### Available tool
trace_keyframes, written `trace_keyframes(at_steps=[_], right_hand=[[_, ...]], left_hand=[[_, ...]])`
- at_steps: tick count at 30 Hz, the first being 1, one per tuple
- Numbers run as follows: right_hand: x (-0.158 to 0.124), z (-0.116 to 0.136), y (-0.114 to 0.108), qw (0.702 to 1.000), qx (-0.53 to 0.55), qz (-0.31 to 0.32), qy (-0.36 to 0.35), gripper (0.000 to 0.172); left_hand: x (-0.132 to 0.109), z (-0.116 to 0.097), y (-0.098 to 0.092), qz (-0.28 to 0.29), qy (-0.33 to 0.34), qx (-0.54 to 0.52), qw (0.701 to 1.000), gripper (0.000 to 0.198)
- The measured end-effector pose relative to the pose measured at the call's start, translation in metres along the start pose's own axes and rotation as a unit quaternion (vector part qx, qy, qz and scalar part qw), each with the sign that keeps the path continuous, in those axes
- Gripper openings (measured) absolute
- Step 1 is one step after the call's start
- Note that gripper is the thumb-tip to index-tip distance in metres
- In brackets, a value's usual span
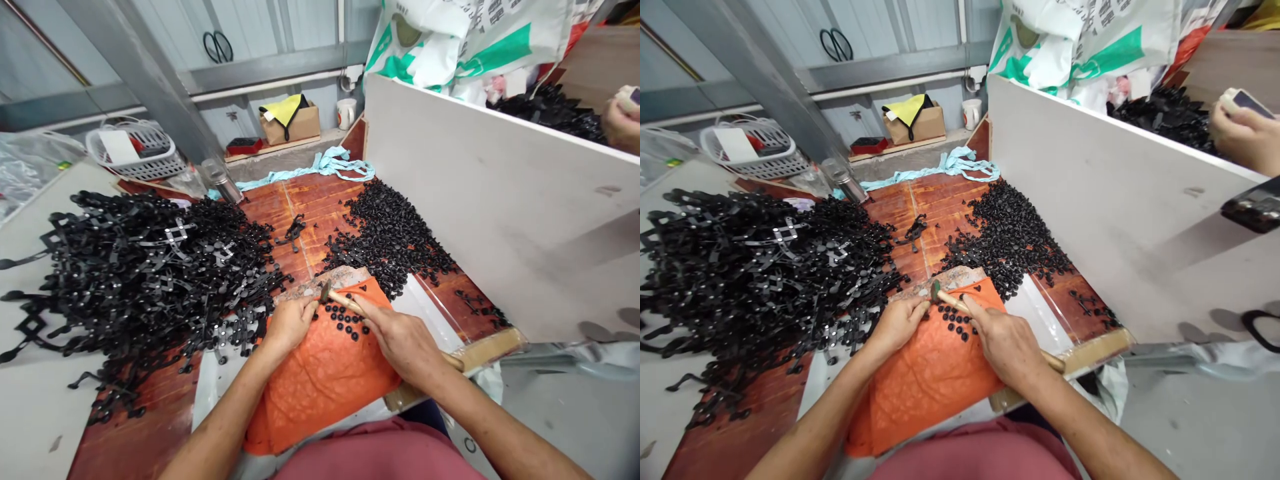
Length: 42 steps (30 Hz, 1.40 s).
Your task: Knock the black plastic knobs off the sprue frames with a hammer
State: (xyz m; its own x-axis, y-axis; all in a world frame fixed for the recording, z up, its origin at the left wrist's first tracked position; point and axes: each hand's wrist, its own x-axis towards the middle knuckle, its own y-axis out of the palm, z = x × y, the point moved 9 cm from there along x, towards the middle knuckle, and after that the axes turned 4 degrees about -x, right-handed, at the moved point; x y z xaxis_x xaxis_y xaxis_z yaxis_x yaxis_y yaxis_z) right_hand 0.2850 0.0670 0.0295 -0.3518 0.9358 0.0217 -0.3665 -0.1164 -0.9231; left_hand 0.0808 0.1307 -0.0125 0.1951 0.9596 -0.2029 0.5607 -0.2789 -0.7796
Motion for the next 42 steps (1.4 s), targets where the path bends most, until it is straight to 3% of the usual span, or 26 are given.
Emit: trace_keyframes(at_steps=[3,7,11,15,17,19,21,23,30,42], right_hand=[[0.0,0.001,-0.007,1.0,0.002,-0.029,0.003,0.052],[0.003,0.002,0.004,0.998,-0.056,0.03,0.005,0.051],[0.008,0.005,0.005,0.997,-0.065,0.03,0.006,0.052],[0.009,0.004,-0.002,1.0,-0.01,0.021,0.002,0.049],[0.004,-0.007,-0.012,0.998,0.057,-0.017,0.027,0.049],[-0.007,-0.026,-0.018,0.99,0.11,-0.049,0.068,0.05],[-0.024,-0.045,-0.015,0.982,0.144,-0.059,0.103,0.05],[-0.042,-0.059,-0.004,0.977,0.168,-0.048,0.123,0.05],[-0.093,-0.085,0.031,0.955,0.223,-0.056,0.185,0.053],[-0.09,-0.083,0.036,0.963,0.196,-0.031,0.181,0.049]], left_hand=[[-0.001,0.0,-0.001,-0.001,-0.002,-0.002,1.0,0.037],[-0.002,-0.002,-0.001,0.001,-0.011,0.02,1.0,0.037],[-0.001,-0.002,0.0,0.004,-0.018,0.018,1.0,0.037],[-0.004,0.001,-0.007,-0.026,0.005,-0.087,0.996,0.03],[-0.009,0.004,-0.01,-0.023,0.002,-0.233,0.972,0.028],[-0.017,0.004,-0.006,0.014,-0.025,-0.379,0.925,0.046],[-0.025,0.002,0.0,0.051,-0.059,-0.467,0.881,0.056],[-0.029,-0.001,0.004,0.051,-0.082,-0.506,0.857,0.053],[-0.025,-0.003,0.016,0.021,-0.093,-0.556,0.826,0.058],[-0.02,-0.006,0.029,0.032,-0.09,-0.554,0.827,0.055]])
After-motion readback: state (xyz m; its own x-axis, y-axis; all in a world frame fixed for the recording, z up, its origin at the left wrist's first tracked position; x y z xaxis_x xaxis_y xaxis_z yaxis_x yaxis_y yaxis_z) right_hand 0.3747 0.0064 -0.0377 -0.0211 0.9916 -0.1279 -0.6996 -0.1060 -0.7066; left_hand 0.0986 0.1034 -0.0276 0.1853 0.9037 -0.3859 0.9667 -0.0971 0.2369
